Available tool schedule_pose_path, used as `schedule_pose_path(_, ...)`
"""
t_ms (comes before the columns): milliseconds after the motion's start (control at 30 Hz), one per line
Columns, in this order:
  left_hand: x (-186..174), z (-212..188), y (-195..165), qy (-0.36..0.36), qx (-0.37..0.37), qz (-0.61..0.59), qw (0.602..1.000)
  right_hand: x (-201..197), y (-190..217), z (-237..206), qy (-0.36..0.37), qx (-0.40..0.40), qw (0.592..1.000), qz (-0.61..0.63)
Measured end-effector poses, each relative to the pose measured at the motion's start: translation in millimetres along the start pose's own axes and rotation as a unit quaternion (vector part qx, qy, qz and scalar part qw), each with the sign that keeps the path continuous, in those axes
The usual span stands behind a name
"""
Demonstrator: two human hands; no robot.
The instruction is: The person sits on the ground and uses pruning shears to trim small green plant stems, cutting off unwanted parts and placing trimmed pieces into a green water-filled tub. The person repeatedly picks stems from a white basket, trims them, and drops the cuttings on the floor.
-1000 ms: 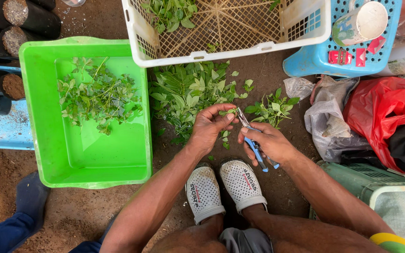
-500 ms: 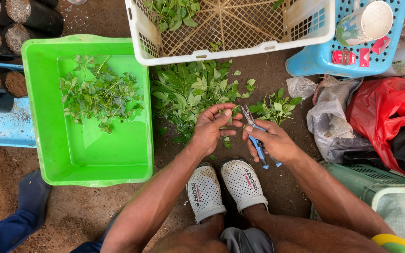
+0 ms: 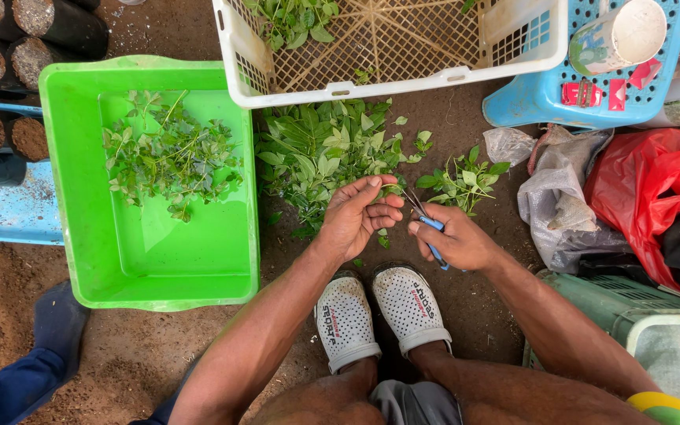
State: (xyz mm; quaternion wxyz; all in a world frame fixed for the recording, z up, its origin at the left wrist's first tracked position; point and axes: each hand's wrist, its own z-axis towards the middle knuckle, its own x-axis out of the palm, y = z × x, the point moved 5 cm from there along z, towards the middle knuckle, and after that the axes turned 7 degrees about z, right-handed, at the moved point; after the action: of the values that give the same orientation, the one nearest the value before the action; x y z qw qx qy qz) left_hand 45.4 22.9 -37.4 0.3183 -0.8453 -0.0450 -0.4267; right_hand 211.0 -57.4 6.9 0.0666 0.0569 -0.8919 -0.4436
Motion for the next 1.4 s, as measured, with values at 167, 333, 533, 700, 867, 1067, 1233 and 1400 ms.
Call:
schedule_pose_path(167,-1.0,0.2,1.2,-0.003,-0.002,-0.024,1.000,1.6,1.9,1.6,-0.020,-0.072,0.996,-0.047)
schedule_pose_path(333,-0.5,0.6,4.5,-0.004,-0.011,-0.047,0.999,4.6,3.2,8.1,-0.023,-0.073,0.992,-0.098)
schedule_pose_path(533,1.3,-0.8,6.5,0.002,-0.015,-0.045,0.999,5.2,7.2,9.4,-0.043,-0.110,0.982,-0.144)
schedule_pose_path(700,3.0,-1.5,7.5,0.000,-0.023,-0.038,0.999,3.3,8.1,12.4,-0.042,-0.134,0.984,-0.111)
schedule_pose_path(867,3.4,-1.9,7.1,-0.004,-0.026,-0.042,0.999,1.7,4.1,13.2,-0.055,-0.104,0.987,-0.109)
schedule_pose_path(1067,3.3,-1.5,7.1,-0.009,-0.028,-0.042,0.999,0.5,4.2,13.8,-0.054,-0.101,0.986,-0.124)
schedule_pose_path(1233,0.8,-0.6,6.3,-0.020,-0.021,-0.054,0.998,4.0,2.8,14.2,-0.014,-0.073,0.992,-0.098)
schedule_pose_path(1400,1.0,-1.2,6.4,-0.016,-0.024,-0.066,0.997,4.0,2.5,14.4,-0.012,-0.054,0.995,-0.082)
